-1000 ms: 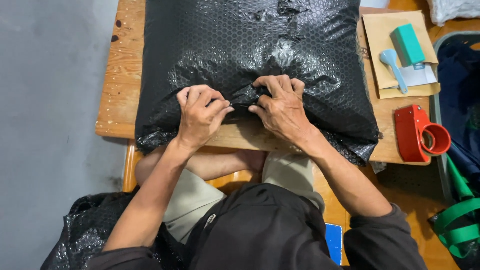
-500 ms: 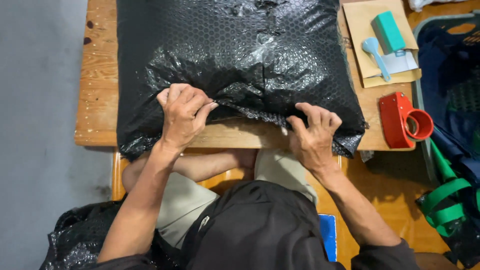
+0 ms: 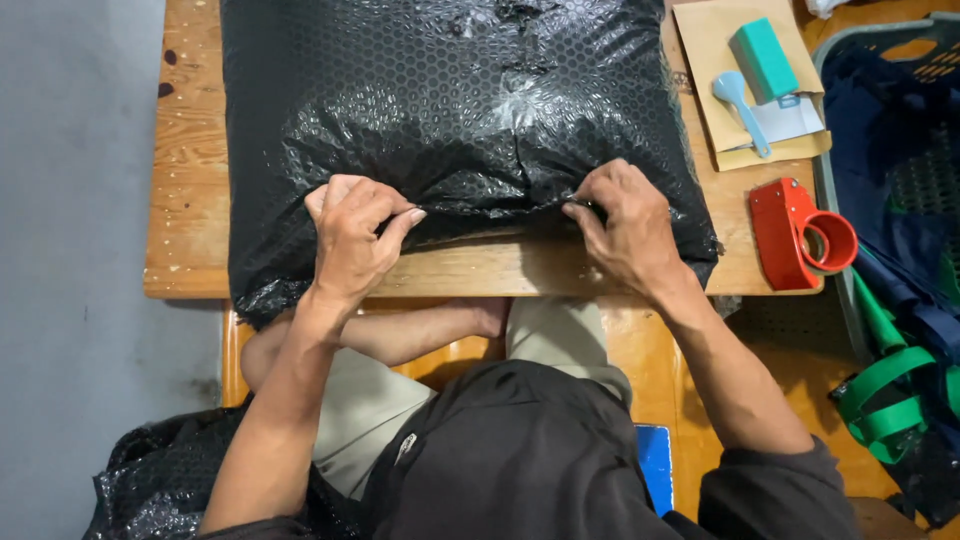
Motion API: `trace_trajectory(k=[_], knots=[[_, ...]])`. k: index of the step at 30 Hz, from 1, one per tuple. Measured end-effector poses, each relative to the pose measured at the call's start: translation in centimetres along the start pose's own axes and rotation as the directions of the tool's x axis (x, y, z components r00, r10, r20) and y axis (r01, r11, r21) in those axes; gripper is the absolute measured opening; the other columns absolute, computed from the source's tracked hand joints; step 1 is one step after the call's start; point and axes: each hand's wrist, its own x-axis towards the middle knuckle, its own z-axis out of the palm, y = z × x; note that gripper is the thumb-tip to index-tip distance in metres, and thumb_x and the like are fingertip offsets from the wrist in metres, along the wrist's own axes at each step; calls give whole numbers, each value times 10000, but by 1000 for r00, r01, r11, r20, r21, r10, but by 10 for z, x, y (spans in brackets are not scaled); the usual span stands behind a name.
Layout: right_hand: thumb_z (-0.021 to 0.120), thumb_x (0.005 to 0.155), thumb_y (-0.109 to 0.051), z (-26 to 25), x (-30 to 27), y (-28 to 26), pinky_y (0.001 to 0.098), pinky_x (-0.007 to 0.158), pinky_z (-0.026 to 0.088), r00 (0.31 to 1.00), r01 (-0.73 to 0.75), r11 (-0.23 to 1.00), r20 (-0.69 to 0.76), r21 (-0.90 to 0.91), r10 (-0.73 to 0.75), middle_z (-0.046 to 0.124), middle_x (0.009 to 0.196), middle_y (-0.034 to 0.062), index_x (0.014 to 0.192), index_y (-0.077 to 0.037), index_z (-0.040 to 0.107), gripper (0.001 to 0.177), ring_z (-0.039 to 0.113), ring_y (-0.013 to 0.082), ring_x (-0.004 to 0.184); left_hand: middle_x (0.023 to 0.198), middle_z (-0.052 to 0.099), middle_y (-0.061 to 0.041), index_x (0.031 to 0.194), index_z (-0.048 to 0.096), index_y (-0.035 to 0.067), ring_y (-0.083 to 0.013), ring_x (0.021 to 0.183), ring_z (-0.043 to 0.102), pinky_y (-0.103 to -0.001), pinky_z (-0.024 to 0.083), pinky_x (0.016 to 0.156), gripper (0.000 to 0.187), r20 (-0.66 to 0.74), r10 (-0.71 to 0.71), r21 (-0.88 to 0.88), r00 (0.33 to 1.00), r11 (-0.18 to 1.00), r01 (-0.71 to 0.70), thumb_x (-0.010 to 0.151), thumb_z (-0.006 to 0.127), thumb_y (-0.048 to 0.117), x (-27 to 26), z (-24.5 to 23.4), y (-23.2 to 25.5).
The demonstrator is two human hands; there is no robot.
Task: Wrapping a large item in black bubble wrap and securing it with red packing tape.
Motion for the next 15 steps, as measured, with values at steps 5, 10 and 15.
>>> trace_trajectory(k=[5, 10, 15], knots=[[939, 733, -59, -9, 7, 3, 315, 591, 509, 935, -353, 900, 64, 256, 349, 628, 775, 118, 891, -21, 651, 331, 695, 288, 686, 873, 672, 60, 876, 743, 231, -199, 986, 611, -387, 359, 964, 104, 31, -23, 20, 999, 1000, 22, 891, 845, 239, 1, 1, -2], [881, 861, -61, -52, 6, -13, 365, 659, 542, 970, -238, 946, 12, 219, 241, 653, 795, 106, 999, -40, 722, 211, 688, 298, 718, 886, 663, 44, 883, 745, 231, -211, 989, 598, -390, 351, 960, 100, 65, -21, 40, 998, 999, 18, 904, 843, 229, 2, 0, -2], [693, 1063, -27, -75, -65, -30, 329, 719, 530, 848, -390, 856, -230, 340, 478, 653, 808, 119, 1092, -13, 728, 47, 621, 208, 722, 893, 665, 32, 880, 749, 220, -229, 980, 591, -402, 364, 957, 116, 83, -12, 51, 996, 999, 8, 910, 860, 210, 1, 3, -2]])
